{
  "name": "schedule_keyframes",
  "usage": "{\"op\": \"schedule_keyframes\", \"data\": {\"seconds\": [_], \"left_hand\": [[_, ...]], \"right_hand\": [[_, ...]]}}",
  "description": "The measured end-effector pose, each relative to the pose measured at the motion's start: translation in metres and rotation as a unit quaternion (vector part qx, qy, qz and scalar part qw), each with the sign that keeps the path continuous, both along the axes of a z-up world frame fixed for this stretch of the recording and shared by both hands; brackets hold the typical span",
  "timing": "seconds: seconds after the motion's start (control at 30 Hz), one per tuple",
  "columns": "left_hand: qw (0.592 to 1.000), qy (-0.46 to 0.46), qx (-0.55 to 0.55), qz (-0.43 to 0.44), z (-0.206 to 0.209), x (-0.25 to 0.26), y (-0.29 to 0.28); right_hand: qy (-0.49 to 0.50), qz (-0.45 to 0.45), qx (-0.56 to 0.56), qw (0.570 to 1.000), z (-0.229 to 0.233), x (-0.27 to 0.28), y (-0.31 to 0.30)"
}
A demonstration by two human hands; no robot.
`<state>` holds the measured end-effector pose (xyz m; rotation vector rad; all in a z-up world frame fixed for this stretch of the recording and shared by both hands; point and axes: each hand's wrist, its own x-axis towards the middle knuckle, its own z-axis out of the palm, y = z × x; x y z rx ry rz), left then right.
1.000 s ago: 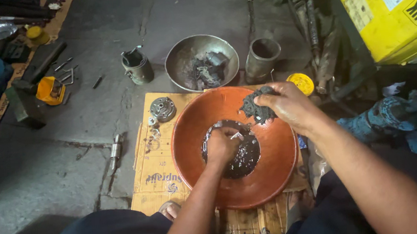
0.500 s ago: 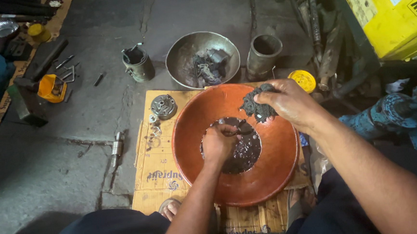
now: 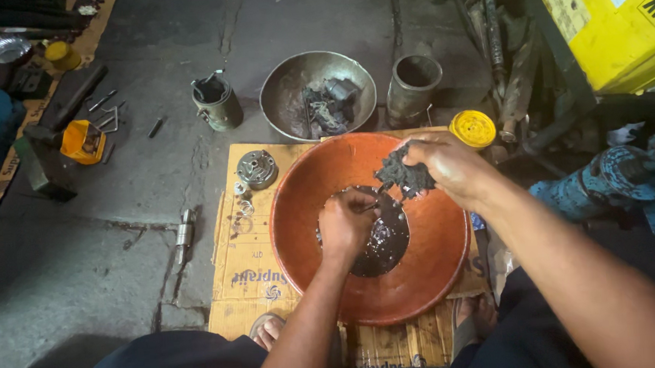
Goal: The person cleans various small mechanical components by hand in a bowl of dark fluid, scrubbing them and rinsing them before setting them aside on a cardboard surface.
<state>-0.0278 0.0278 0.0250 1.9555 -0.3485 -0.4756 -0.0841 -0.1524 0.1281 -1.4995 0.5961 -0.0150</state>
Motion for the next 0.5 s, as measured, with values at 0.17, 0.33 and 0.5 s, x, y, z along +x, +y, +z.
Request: {"op": "schedule_keyframes", "data": {"seconds": [0.17, 0.33, 0.5], "left_hand": [[0.995, -0.038, -0.086, -0.014, 0.012, -0.003, 0.002], [0.993, -0.043, -0.111, 0.007, 0.013, -0.001, 0.007], [0.982, 0.018, -0.187, -0.003, -0.007, 0.009, 0.003]], "right_hand": [[0.049, -0.025, 0.068, 0.996, -0.025, 0.003, 0.007], [0.042, -0.014, 0.138, 0.989, -0.035, 0.004, 0.004], [0.06, -0.032, 0.186, 0.98, -0.045, 0.005, 0.001]]}}
